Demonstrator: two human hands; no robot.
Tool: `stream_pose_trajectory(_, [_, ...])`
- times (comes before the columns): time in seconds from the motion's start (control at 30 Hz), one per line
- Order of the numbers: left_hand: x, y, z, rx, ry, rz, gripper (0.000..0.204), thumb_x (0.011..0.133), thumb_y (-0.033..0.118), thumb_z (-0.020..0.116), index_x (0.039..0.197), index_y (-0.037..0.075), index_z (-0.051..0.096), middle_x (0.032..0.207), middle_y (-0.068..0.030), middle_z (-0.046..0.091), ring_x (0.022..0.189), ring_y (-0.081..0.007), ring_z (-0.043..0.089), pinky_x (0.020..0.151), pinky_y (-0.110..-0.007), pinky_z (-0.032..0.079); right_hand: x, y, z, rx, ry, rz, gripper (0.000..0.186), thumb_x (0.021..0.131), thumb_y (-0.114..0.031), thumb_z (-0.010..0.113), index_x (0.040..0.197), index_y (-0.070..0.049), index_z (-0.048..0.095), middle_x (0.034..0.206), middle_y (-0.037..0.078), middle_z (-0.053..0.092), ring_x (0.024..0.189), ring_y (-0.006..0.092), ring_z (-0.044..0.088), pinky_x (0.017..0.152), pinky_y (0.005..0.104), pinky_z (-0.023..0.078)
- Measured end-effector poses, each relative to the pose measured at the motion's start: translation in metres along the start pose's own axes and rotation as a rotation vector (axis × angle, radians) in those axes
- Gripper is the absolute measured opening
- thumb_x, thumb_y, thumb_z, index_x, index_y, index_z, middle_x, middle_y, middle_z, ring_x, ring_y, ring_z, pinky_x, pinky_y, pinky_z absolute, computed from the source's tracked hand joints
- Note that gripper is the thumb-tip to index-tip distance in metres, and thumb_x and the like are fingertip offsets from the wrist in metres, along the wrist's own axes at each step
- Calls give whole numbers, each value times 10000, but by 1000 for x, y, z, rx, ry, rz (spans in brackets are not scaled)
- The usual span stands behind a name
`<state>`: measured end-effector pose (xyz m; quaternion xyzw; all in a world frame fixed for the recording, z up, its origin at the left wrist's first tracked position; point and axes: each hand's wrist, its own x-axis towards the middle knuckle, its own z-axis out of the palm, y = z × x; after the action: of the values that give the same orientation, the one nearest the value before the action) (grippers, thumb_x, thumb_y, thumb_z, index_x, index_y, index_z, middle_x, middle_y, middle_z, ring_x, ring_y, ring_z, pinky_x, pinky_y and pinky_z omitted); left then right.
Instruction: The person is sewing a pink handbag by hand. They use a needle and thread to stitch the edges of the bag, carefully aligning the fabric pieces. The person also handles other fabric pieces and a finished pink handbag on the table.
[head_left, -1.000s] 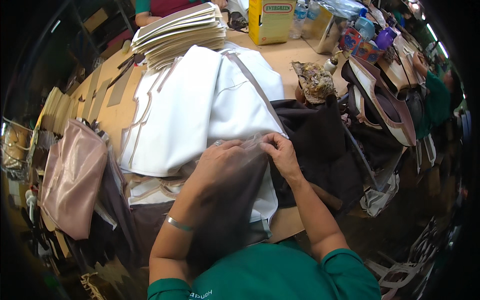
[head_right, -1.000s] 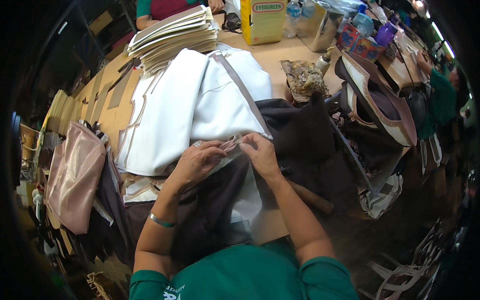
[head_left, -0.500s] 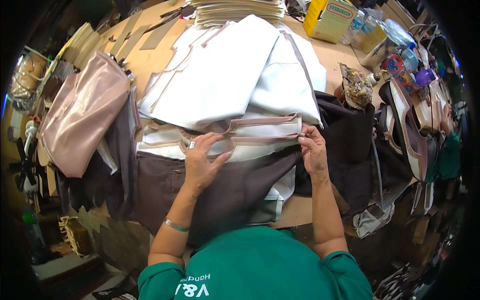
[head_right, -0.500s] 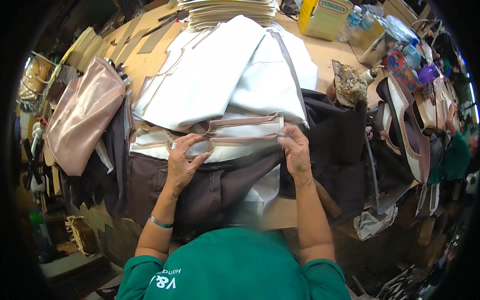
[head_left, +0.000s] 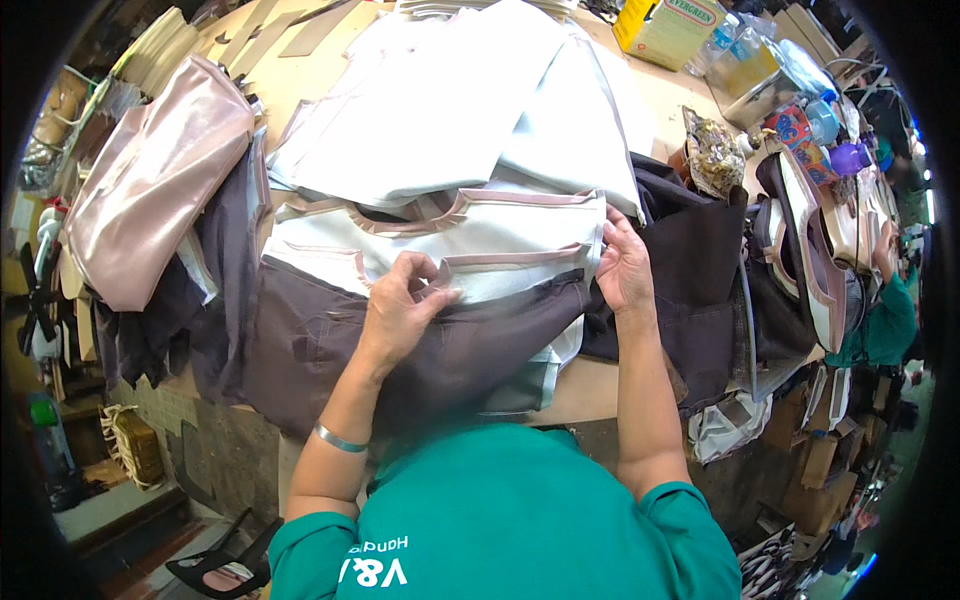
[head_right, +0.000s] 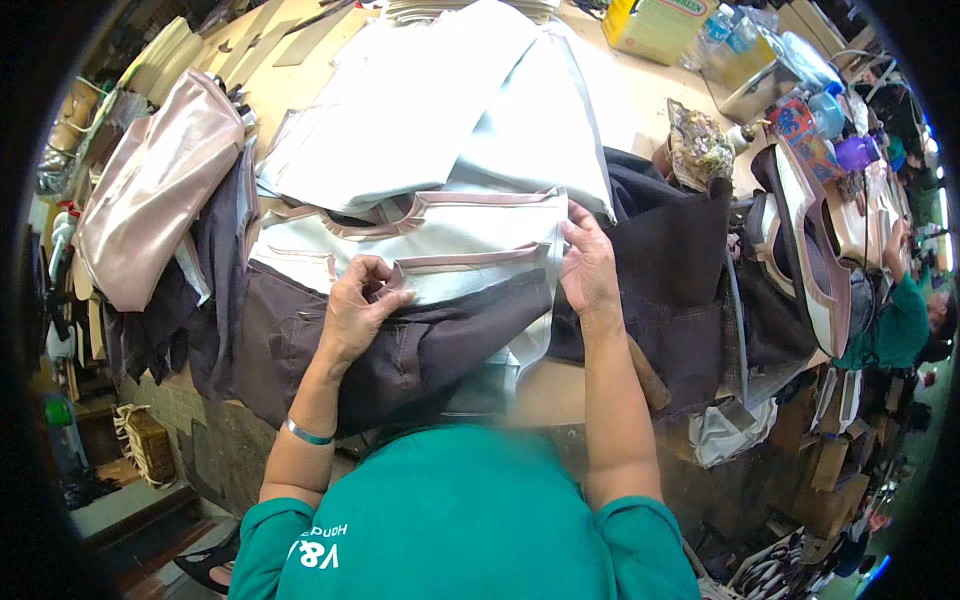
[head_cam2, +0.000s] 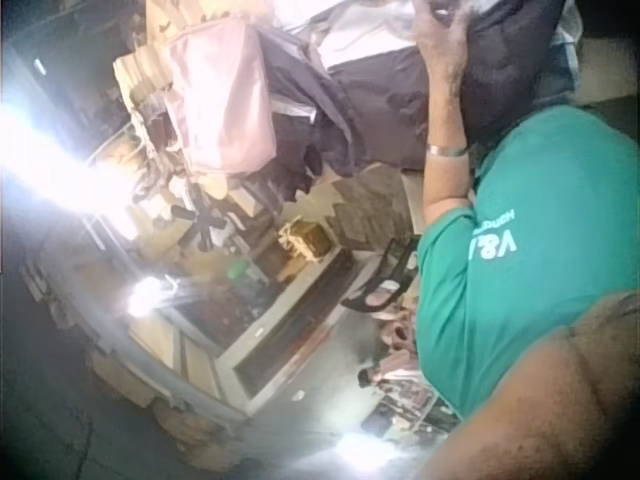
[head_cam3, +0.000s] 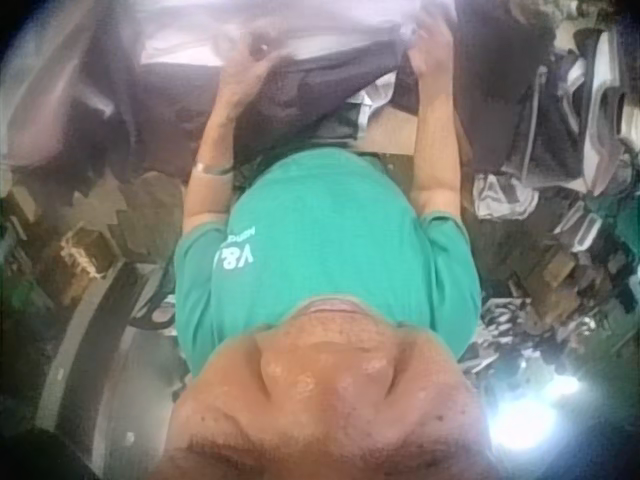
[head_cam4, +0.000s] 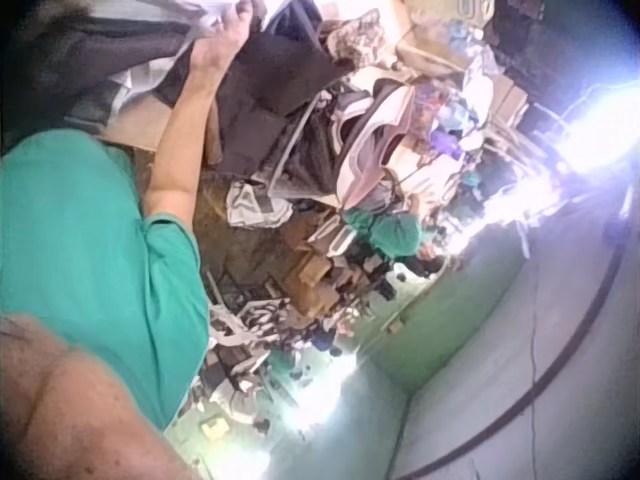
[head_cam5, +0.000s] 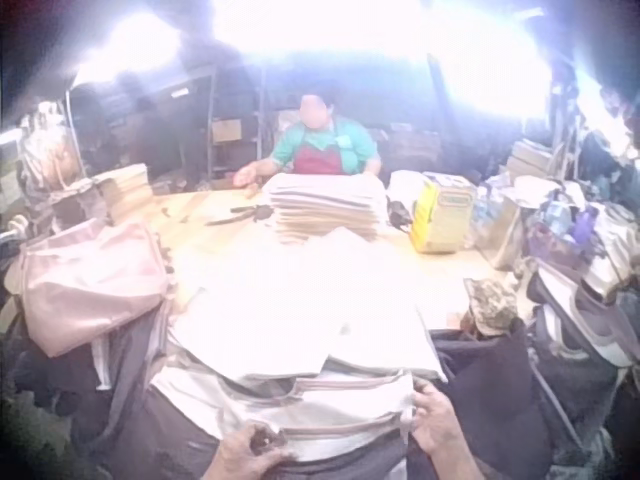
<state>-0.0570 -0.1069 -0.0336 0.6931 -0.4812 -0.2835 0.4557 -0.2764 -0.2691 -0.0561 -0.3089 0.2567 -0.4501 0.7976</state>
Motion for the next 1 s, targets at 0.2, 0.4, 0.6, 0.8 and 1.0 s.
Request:
stream_pose_trajectory(0.2, [-2, -4, -12, -241, -38, -133, 245, 711, 23, 664, 880, 39, 488, 752, 29, 482, 673, -39, 447, 625, -164, 392, 0, -5, -2, -24, -78, 82, 309, 851, -30, 435, 1148, 54, 420, 1065, 104, 555, 961, 152, 551, 833, 272, 456])
stream_pose_trajectory(0.4, [-6, 6, -17, -180, -1, -96, 253, 686, 47, 689, 858, 22, 506, 726, 15, 504, 656, -57, 458, 608, -187, 402, -11, -8, 25, -440, -113, -43, 234, 834, -24, 471, 1058, 10, 525, 986, 65, 574, 904, 106, 522, 839, 234, 406])
stream_pose_trajectory(0.6, [-50, 50, -37, 41, 104, 233, 314, 646, -19, 678, 900, 25, 498, 758, -68, 544, 651, -156, 556, 611, -265, 465, -33, -32, 81, -560, -294, -500, 201, 804, 11, 511, 987, -23, 588, 922, 40, 597, 872, 108, 530, 800, 254, 405])
stream_pose_trajectory(0.8, [-75, 80, -50, 140, 73, 604, 436, 554, -34, 693, 930, 32, 483, 801, -111, 571, 631, -238, 574, 543, -292, 473, 24, -82, 101, -397, -210, -401, 211, 795, -21, 542, 1001, -18, 587, 916, 50, 604, 854, 114, 546, 786, 237, 406])
stream_pose_trajectory(1.0, [-74, 46, -29, 192, -3, 542, 354, 649, 59, 652, 961, 14, 491, 823, -107, 539, 675, -264, 559, 579, -332, 464, 25, -114, 103, -683, -333, -587, 294, 791, 8, 499, 1084, 9, 531, 1084, 106, 559, 1029, 192, 509, 939, 333, 337])
